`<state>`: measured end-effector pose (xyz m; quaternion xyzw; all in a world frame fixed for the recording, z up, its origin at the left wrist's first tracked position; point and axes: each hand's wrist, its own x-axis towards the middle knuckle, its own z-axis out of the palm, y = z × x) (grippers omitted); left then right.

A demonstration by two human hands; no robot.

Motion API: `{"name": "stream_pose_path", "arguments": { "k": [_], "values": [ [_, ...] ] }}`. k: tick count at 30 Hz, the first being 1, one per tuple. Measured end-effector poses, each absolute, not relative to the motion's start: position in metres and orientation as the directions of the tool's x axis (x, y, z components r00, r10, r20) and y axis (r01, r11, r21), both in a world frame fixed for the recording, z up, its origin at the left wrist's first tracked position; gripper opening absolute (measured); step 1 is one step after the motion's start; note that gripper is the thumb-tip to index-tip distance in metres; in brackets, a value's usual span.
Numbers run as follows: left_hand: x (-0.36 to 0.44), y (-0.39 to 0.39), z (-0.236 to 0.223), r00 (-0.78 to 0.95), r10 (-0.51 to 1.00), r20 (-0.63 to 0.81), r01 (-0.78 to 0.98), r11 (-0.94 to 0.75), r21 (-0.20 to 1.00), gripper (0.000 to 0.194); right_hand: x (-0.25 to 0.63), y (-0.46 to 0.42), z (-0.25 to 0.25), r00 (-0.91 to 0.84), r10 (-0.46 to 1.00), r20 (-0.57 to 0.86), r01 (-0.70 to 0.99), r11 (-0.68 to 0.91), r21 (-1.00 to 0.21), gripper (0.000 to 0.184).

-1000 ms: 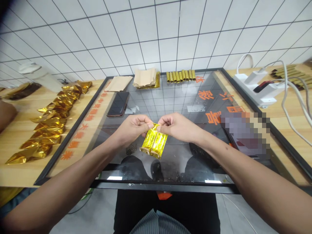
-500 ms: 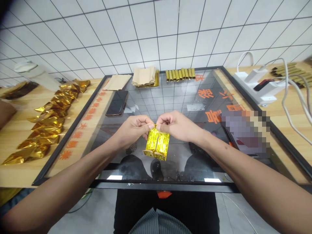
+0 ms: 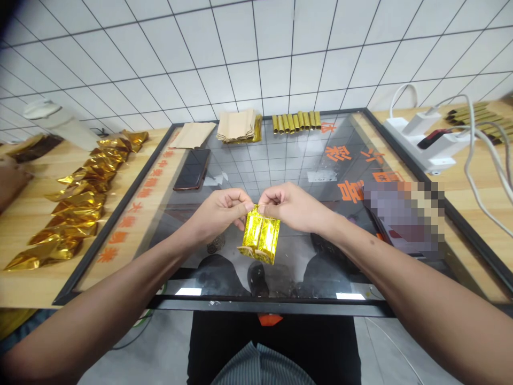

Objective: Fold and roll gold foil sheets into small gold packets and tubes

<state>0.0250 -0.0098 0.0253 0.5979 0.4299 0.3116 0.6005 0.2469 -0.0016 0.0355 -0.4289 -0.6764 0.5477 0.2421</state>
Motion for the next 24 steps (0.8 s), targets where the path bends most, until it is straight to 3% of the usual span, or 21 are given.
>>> {"name": "stream_pose_path", "arguments": {
  "k": [18, 24],
  "values": [
    [0.0216, -0.0077, 0.0235, 0.429, 0.889, -0.16, 0.141, 0.109, 0.984, 0.033, 0.2463, -0.0012, 0.0336, -0.483, 0.869, -0.102, 0.296, 0.053, -0.954, 0.028],
    [0.0227, -0.0082, 0.0224, 0.437, 0.895, -0.086, 0.154, 0.02, 0.988, 0.031, 0.2437, -0.0025, 0.0342, -0.492, 0.864, -0.108, 0.279, 0.038, -0.96, 0.033]
  ]
}}
